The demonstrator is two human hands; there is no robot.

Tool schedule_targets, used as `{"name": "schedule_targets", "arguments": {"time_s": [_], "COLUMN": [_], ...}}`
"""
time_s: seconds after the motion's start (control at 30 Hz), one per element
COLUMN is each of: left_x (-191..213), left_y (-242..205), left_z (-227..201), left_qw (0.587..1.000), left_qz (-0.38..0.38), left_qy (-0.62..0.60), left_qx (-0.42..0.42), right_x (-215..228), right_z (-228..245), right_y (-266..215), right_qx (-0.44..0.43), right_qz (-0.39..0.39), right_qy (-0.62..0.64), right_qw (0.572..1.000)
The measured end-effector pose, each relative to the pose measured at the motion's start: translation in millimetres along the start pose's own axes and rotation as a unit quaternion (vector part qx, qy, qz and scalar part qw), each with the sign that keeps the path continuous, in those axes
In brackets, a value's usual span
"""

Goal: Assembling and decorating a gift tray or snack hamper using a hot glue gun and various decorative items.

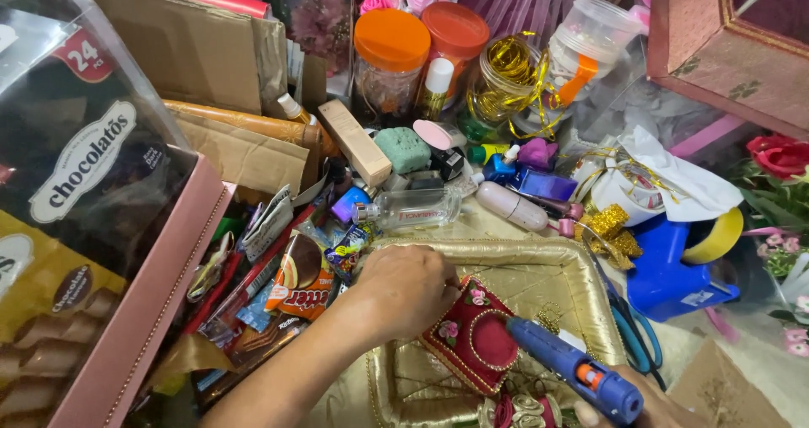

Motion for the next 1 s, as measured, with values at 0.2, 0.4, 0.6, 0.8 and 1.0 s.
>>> {"name": "schedule_targets", "arguments": {"time_s": [0.2, 0.4, 0.6, 0.8, 1.0], "left_x": [3.5, 1.5, 5.5, 8.1, -3.2], "left_y": [-2.3, -0.5, -3.1, -3.5, 5.4], "left_z": [-2.0, -1.1, -4.2, -7.1, -1.9], "left_qw": [1.000, 1.000, 1.000, 0.999, 0.999], "left_qz": [0.005, -0.006, 0.015, 0.032, 0.023], "left_qy": [-0.003, -0.007, -0.005, -0.004, 0.019], "left_qx": [0.008, 0.003, 0.012, 0.026, 0.015], "right_x": [0.8, -0.8, -3.5, 32.8, 133.2], "right_z": [-25.6, -5.3, 11.5, -143.0, -277.1], "right_y": [27.1, 5.4, -15.7, 181.3, 213.2], "right_qx": [-0.055, -0.021, -0.031, 0.086, 0.021], "right_qz": [0.005, -0.012, -0.076, 0.045, -0.155], "right_qy": [0.068, -0.080, -0.222, -0.143, -0.171], "right_qw": [0.996, 0.996, 0.972, 0.985, 0.973]}}
Point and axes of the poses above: each hand's wrist, its own y-axis towards the middle knuckle, its own x-axis out of the back of the hand, z = x × y, the point moved 2 cm from there along y, towards the middle knuckle, and after that the axes turned 10 degrees about -z, right-handed, at the moved point
